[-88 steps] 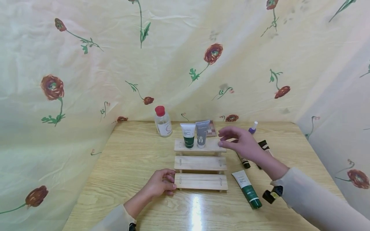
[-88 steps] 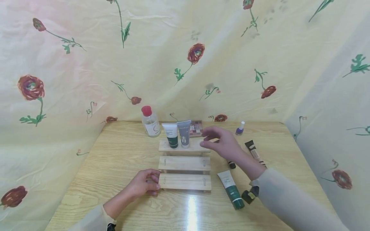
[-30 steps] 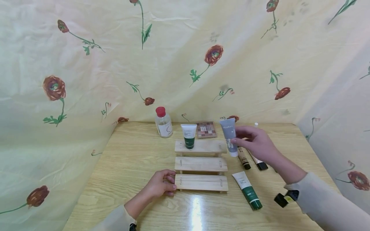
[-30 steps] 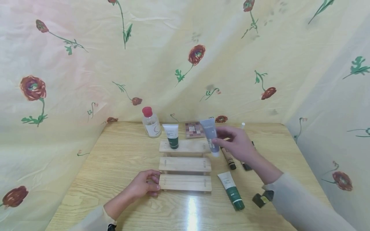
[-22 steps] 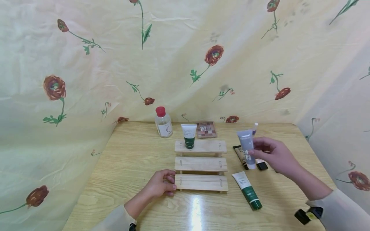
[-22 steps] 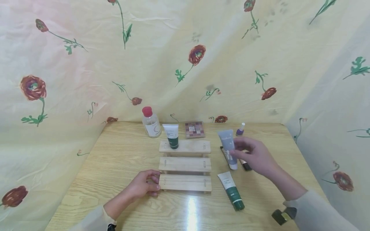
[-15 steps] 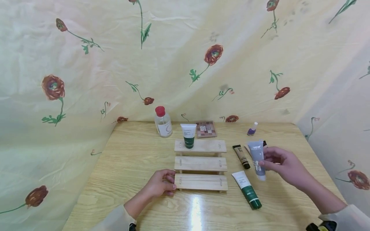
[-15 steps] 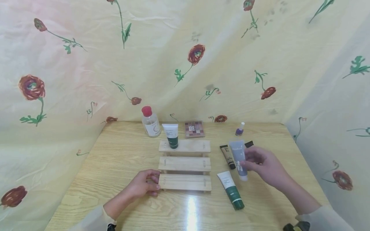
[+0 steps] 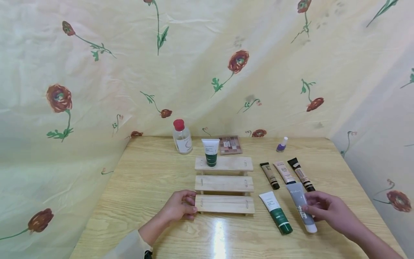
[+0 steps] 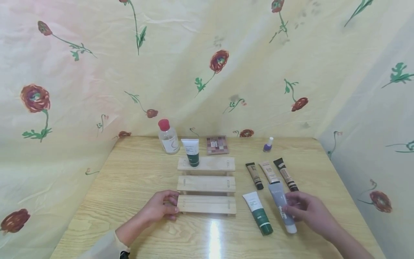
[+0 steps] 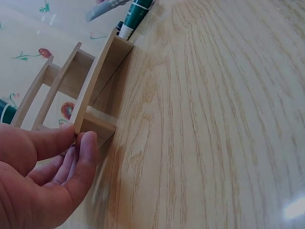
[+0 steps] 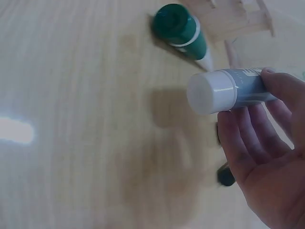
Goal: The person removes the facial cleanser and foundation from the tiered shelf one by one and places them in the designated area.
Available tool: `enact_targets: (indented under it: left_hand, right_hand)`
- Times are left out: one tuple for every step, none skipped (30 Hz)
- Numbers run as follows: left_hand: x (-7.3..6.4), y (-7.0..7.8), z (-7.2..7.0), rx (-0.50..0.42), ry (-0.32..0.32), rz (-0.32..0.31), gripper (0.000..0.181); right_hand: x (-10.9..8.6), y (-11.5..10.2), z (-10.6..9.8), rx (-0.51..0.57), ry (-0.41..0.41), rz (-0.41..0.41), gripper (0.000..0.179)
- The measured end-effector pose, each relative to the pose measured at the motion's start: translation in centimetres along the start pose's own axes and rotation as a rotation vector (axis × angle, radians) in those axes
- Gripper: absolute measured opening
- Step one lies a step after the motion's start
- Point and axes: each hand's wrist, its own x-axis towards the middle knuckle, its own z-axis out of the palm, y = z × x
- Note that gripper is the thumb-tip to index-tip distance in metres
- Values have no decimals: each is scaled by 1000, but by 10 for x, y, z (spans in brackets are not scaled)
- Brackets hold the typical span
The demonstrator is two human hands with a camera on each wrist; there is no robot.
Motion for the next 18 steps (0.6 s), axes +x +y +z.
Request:
enact_targets:
  left_hand:
    - [0, 0, 0, -1, 0, 1, 59]
    - [0, 0, 0, 1, -2, 3, 59]
    - [0, 0, 0, 1, -1, 3, 59]
    - [0, 0, 0, 2, -1, 4, 59]
    - [0, 0, 0, 2, -2, 4, 59]
    - [0, 0, -1, 3, -2, 4, 59]
    - [0, 0, 0, 3, -2, 3, 59]
    - [0, 0, 0, 6, -2, 5, 59]
    - [0, 1, -1, 4, -1, 3, 59]
    - [0, 1, -1, 4, 0, 3, 59]
    - [0, 0, -1, 4, 0, 3, 59]
    - [0, 0, -1, 4, 0, 2, 59]
    - [0, 0, -1, 3, 0, 1, 59]
    - [0, 0, -1, 4, -1, 1, 59]
    - [0, 0, -1, 3, -2, -2, 60]
    - [0, 0, -1, 4, -3, -3, 60]
    - [0, 0, -1, 3, -4, -4, 60]
    - [0, -1, -1, 5, -4, -3, 61]
  right_hand:
    - [-1, 4, 0, 7, -11, 7, 55]
    - [-2, 7, 0, 12, -20, 19, 56]
    - [-3, 11, 0, 11, -35, 25, 56]
    - [-4, 13, 0, 15, -44, 35, 57]
    - [-4, 16, 0, 15, -53, 44, 58]
    - [-4, 18, 1, 14, -55, 62, 59]
    - [-4, 20, 1, 11, -61, 69, 60]
    - [-4, 21, 1, 7, -66, 78, 61]
    - [-4, 22, 2, 2, -69, 85, 61]
    - [-3, 23, 2, -3, -66, 96, 62]
    - [-3, 23, 3, -11, -63, 104, 62]
    - [-3, 23, 3, -22, -61, 109, 62]
    - [-3, 23, 3, -33, -59, 113, 62]
    - [-3, 23, 3, -46, -56, 122, 62]
    - [-3, 24, 4, -59, -51, 131, 62]
    - [-3, 24, 4, -69, -51, 131, 61]
    - [-3, 24, 4, -77, -50, 135, 60]
    - [-2, 24, 5, -85, -50, 133, 59]
